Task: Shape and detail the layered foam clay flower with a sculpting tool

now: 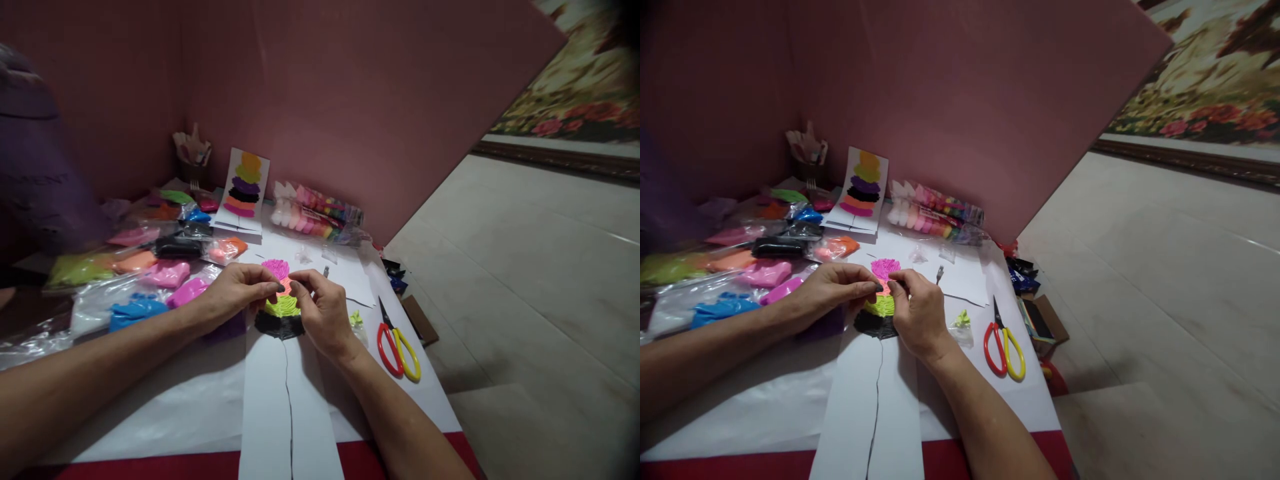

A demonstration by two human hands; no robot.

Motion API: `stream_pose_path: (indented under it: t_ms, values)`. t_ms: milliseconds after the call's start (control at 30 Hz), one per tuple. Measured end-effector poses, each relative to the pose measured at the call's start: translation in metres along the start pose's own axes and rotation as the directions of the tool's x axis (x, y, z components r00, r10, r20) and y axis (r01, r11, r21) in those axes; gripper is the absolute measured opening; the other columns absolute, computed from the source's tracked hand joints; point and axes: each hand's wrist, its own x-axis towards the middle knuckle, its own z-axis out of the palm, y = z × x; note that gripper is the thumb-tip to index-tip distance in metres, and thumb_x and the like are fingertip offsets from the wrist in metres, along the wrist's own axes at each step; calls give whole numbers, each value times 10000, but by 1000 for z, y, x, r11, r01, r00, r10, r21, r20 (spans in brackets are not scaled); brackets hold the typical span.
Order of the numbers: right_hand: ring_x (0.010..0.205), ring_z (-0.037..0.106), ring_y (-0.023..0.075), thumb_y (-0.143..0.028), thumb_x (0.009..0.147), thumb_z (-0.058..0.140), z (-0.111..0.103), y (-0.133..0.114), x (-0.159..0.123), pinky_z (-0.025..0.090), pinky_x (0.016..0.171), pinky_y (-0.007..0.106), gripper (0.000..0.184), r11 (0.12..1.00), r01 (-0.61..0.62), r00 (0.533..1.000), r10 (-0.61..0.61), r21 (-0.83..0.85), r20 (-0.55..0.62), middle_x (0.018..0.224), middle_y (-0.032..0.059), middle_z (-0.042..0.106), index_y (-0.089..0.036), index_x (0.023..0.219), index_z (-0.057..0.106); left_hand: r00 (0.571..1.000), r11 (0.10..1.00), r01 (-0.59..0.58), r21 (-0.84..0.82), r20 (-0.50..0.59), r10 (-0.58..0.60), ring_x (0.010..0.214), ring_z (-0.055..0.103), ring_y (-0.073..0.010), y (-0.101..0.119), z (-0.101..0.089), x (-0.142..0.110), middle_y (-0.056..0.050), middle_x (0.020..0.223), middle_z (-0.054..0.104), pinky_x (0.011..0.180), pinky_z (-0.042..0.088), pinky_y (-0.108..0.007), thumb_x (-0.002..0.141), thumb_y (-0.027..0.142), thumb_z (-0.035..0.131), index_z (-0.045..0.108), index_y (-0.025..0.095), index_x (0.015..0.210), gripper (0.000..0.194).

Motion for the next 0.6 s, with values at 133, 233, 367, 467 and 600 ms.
stream_pose_path:
  t_ms: [133, 233, 367, 467, 600]
  values:
    - [709, 621, 163, -193, 859, 530, -2, 2, 1, 447, 588, 249, 121, 999, -41, 999, 41, 1, -35, 807, 30, 681, -193, 873, 650, 1000, 999, -2, 44, 11, 1, 464, 520, -110, 0, 1, 1, -3, 569, 645, 457, 397, -217, 669, 326, 681, 682, 149, 699, 180]
    - [719, 621, 168, -192, 854, 534, -2, 4, 2, 450, 597, 250, 115, 999, -50, 998, 49, -7, -43, 789, 28, 676, -195, 853, 649, 999, 995, -28, 95, 31, 25, 526, 569, -135, 0, 2, 1, -7, 581, 660, 511, 434, -234, 674, 302, 666, 698, 160, 680, 146]
    - [709, 617, 167, -195, 853, 530, -2, 4, 2, 451, 598, 250, 119, 999, -52, 998, 51, -14, -45, 774, 24, 671, -200, 840, 649, 999, 992, -39, 118, 37, 35, 560, 592, -147, 1, 3, 0, 2, 572, 669, 564, 459, -249, 641, 247, 681, 708, 174, 627, 79]
    - [695, 613, 163, -198, 851, 532, -2, 4, 2, 453, 598, 249, 118, 998, -55, 997, 55, -8, -53, 762, 21, 667, -199, 833, 648, 999, 993, -33, 117, 33, 29, 534, 578, -136, 3, 4, -1, 16, 544, 659, 542, 451, -238, 620, 218, 690, 705, 176, 597, 50]
    - [658, 609, 150, -216, 847, 542, -1, 4, 3, 461, 586, 245, 101, 991, -101, 992, 108, 88, -70, 734, 16, 657, -190, 818, 635, 1000, 995, -21, 95, 2, 20, 557, 592, -138, 0, 4, 0, 14, 574, 669, 551, 459, -239, 618, 217, 697, 696, 169, 610, 48]
